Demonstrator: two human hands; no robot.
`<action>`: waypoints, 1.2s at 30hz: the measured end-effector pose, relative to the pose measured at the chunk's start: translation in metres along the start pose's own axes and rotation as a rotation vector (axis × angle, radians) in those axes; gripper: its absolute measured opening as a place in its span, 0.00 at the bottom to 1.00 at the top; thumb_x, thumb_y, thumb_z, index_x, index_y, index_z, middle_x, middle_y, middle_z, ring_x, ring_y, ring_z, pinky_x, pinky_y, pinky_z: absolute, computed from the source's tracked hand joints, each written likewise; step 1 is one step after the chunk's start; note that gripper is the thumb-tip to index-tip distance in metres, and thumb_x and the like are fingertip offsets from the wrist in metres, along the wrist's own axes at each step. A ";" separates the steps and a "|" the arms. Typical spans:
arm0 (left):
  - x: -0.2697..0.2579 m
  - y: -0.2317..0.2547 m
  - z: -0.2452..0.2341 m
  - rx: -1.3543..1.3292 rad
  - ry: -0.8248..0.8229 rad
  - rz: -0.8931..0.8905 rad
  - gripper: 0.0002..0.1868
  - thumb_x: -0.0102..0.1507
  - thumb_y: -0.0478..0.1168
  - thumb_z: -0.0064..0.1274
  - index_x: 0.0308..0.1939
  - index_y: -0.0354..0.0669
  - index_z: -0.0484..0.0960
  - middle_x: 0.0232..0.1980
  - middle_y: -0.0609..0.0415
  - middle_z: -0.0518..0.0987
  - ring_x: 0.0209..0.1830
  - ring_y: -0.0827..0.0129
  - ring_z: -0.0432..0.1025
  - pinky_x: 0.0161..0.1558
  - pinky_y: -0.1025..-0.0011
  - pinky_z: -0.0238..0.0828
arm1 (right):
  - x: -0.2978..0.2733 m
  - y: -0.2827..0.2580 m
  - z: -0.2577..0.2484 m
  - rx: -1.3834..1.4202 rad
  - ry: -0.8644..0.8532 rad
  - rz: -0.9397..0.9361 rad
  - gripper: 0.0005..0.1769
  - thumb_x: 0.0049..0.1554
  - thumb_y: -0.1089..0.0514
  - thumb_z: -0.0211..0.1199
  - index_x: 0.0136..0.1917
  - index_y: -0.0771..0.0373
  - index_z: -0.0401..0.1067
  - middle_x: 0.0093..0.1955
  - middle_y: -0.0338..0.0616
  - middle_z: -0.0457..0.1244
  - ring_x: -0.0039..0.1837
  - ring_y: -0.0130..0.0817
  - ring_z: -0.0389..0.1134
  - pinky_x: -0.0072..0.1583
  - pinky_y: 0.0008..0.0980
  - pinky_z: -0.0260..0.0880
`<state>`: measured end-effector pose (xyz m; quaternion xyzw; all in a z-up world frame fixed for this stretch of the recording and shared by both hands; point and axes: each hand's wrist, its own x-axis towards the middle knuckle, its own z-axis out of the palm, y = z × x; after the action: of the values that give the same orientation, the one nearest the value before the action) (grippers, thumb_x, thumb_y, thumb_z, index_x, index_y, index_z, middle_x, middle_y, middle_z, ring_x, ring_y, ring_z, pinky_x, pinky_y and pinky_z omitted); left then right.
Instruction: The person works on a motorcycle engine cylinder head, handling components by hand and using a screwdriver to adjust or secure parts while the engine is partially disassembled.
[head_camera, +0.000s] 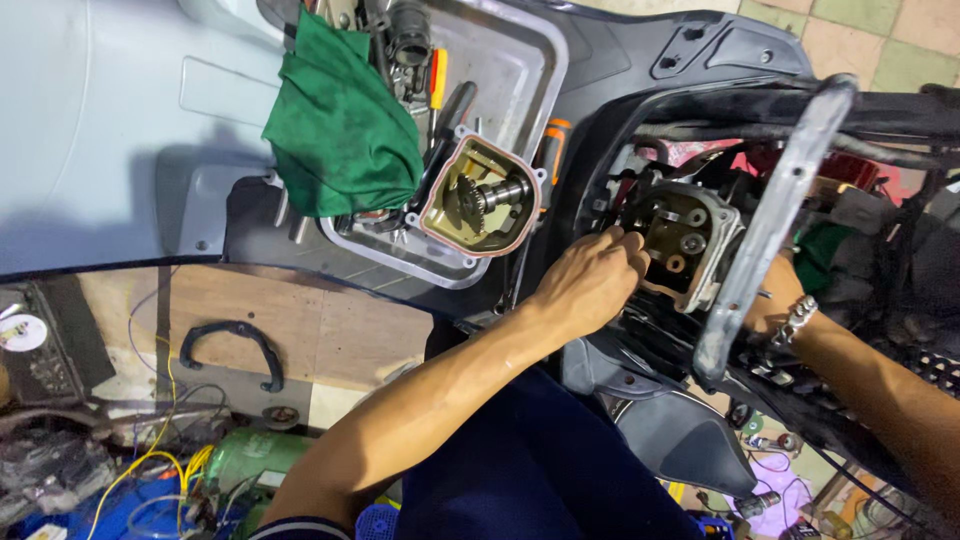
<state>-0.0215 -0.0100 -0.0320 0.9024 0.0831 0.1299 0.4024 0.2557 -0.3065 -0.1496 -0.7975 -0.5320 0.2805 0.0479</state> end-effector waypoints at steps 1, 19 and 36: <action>-0.003 -0.001 -0.001 0.025 0.026 0.040 0.07 0.61 0.35 0.50 0.32 0.35 0.81 0.45 0.45 0.79 0.49 0.52 0.74 0.51 0.56 0.73 | -0.001 0.009 0.005 0.032 -0.002 -0.024 0.15 0.49 0.54 0.65 0.48 0.63 0.76 0.48 0.53 0.68 0.56 0.52 0.70 0.62 0.49 0.69; 0.001 -0.011 -0.049 -0.117 -0.004 0.003 0.02 0.55 0.32 0.54 0.28 0.37 0.79 0.40 0.49 0.76 0.46 0.56 0.73 0.48 0.59 0.73 | -0.008 -0.022 -0.011 0.131 -0.155 0.110 0.11 0.49 0.51 0.68 0.45 0.56 0.77 0.43 0.42 0.69 0.50 0.41 0.70 0.58 0.45 0.69; 0.002 -0.003 -0.017 0.028 0.084 0.093 0.06 0.52 0.35 0.55 0.22 0.37 0.83 0.35 0.47 0.79 0.47 0.54 0.75 0.51 0.58 0.75 | -0.001 -0.034 -0.026 0.187 -0.159 0.153 0.17 0.51 0.56 0.68 0.54 0.59 0.75 0.52 0.45 0.69 0.55 0.40 0.70 0.61 0.43 0.70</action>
<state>-0.0250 0.0045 -0.0235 0.9046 0.0596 0.1852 0.3793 0.2403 -0.2871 -0.1142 -0.8031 -0.4431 0.3940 0.0583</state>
